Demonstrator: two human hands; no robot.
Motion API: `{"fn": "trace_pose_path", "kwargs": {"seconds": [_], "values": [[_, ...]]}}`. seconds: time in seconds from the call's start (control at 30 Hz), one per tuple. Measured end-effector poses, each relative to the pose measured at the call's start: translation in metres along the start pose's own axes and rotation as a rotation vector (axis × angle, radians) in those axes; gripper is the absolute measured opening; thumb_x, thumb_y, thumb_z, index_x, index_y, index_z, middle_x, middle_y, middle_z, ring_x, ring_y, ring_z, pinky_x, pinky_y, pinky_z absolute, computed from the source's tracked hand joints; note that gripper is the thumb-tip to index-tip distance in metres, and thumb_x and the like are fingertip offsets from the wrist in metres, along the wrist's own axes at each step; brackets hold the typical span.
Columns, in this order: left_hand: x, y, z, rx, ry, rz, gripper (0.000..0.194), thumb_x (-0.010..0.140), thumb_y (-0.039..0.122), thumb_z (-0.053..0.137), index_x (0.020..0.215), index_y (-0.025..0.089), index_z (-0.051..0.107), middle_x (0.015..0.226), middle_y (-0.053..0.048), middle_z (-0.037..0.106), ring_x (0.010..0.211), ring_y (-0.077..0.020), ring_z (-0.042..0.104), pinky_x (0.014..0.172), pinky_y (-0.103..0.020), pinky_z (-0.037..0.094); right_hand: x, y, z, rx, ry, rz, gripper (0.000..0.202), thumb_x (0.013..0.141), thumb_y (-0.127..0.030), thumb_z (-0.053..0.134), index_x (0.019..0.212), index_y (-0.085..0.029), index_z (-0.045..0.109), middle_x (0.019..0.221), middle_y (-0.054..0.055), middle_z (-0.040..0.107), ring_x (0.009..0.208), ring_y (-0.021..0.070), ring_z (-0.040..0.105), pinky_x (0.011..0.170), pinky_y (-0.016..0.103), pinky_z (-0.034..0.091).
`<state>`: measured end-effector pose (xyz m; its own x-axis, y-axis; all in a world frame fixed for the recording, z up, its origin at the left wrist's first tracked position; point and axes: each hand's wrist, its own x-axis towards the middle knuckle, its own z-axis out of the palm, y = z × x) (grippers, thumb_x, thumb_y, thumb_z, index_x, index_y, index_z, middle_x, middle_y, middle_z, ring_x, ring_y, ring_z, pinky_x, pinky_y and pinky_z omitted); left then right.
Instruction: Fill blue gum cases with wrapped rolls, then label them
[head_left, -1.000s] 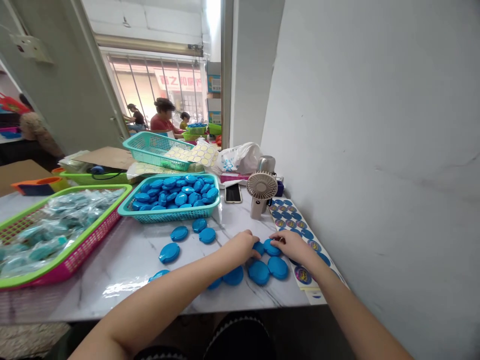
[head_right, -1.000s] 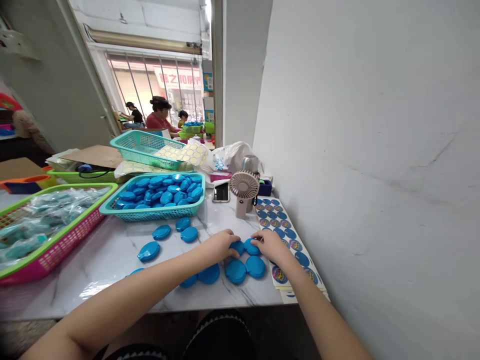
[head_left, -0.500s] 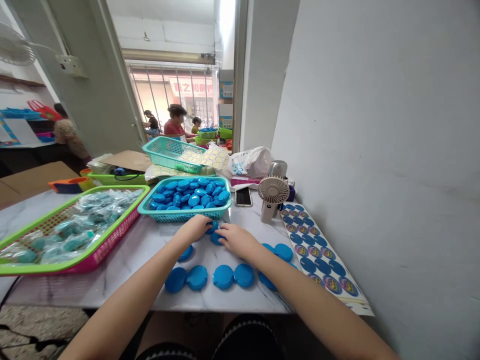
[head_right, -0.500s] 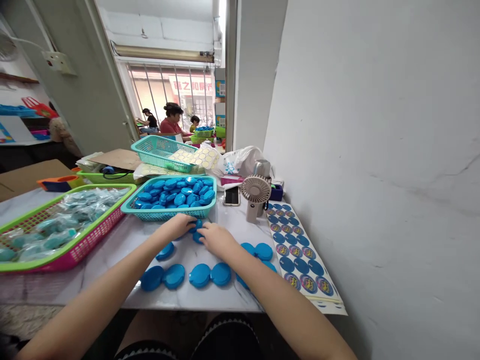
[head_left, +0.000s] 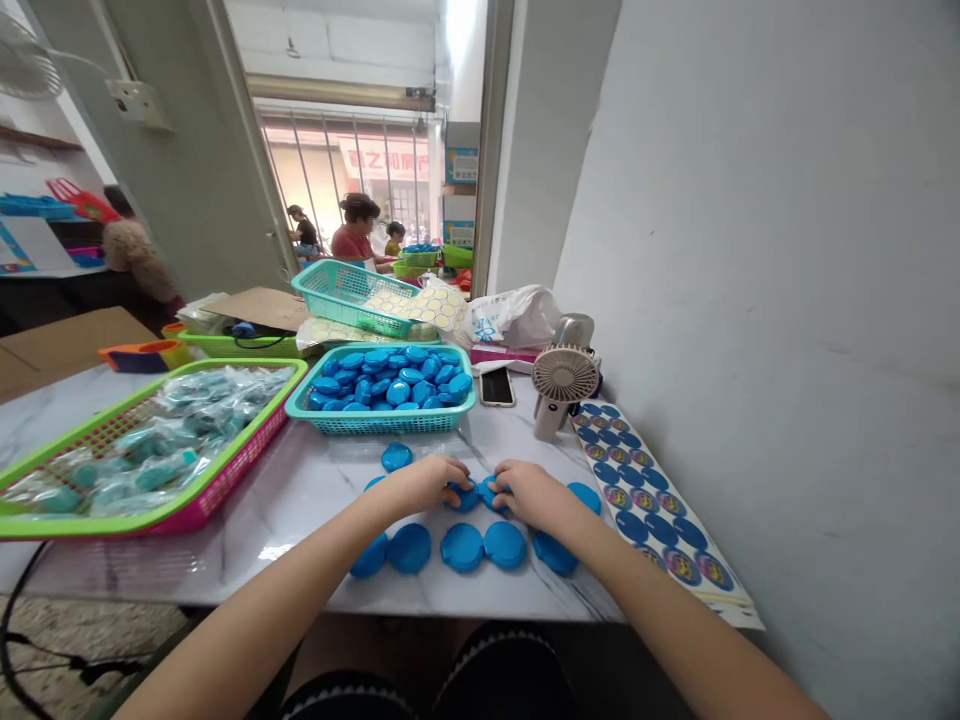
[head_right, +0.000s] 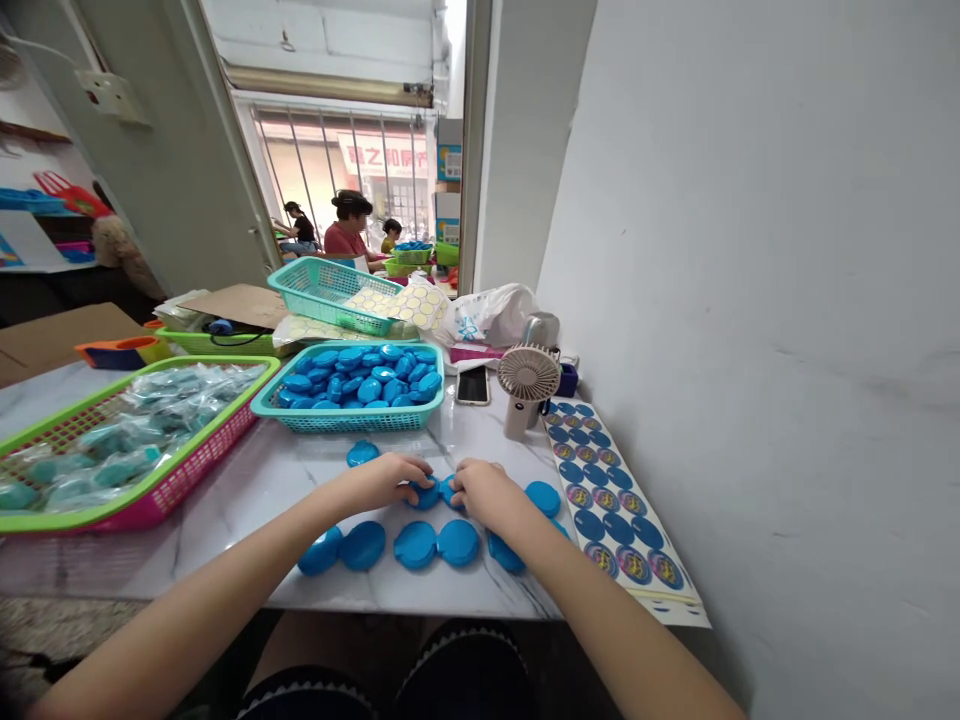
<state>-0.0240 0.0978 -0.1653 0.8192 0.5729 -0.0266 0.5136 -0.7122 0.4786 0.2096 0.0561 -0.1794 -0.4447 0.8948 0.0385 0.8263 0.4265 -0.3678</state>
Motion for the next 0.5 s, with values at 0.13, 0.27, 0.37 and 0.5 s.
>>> {"fn": "trace_pose_path", "kwargs": {"seconds": [0.13,0.27,0.37,0.5], "values": [[-0.005,0.014,0.003,-0.011,-0.005,0.055,0.028,0.098,0.032,0.066,0.122,0.017,0.066,0.130,-0.010,0.065,0.115,-0.0259,0.065,0.100,-0.050,0.055,-0.010,-0.003,-0.006,-0.040,-0.035,0.006,0.030,0.100,-0.036,0.064,0.124,-0.018,0.064,0.125,0.009,0.066,0.104,0.0220,0.068,0.090,0.043,0.059],[-0.032,0.013,-0.013,-0.014,0.133,-0.017,0.033,0.099,0.029,0.064,0.131,0.019,0.063,0.141,-0.012,0.061,0.126,-0.0281,0.061,0.107,-0.054,0.051,-0.007,-0.012,-0.016,-0.064,0.021,-0.012,0.027,0.100,-0.035,0.064,0.121,-0.018,0.066,0.125,0.009,0.067,0.109,0.0233,0.067,0.095,0.046,0.057],[-0.067,-0.002,-0.033,-0.012,0.304,-0.157,0.027,0.104,0.022,0.052,0.127,0.017,0.066,0.139,-0.012,0.063,0.129,-0.0272,0.060,0.111,-0.052,0.047,0.016,-0.030,-0.016,-0.051,0.070,-0.069,0.028,0.101,-0.034,0.063,0.124,-0.019,0.065,0.129,0.010,0.065,0.114,0.0245,0.065,0.098,0.048,0.055],[-0.105,-0.026,-0.039,-0.019,0.333,-0.329,0.023,0.103,0.027,0.056,0.117,0.016,0.070,0.122,-0.010,0.071,0.112,-0.0248,0.068,0.102,-0.048,0.054,0.074,-0.067,0.001,-0.004,0.000,-0.249,0.032,0.100,-0.033,0.064,0.128,-0.019,0.063,0.132,0.010,0.064,0.113,0.0247,0.066,0.096,0.048,0.057]]}}
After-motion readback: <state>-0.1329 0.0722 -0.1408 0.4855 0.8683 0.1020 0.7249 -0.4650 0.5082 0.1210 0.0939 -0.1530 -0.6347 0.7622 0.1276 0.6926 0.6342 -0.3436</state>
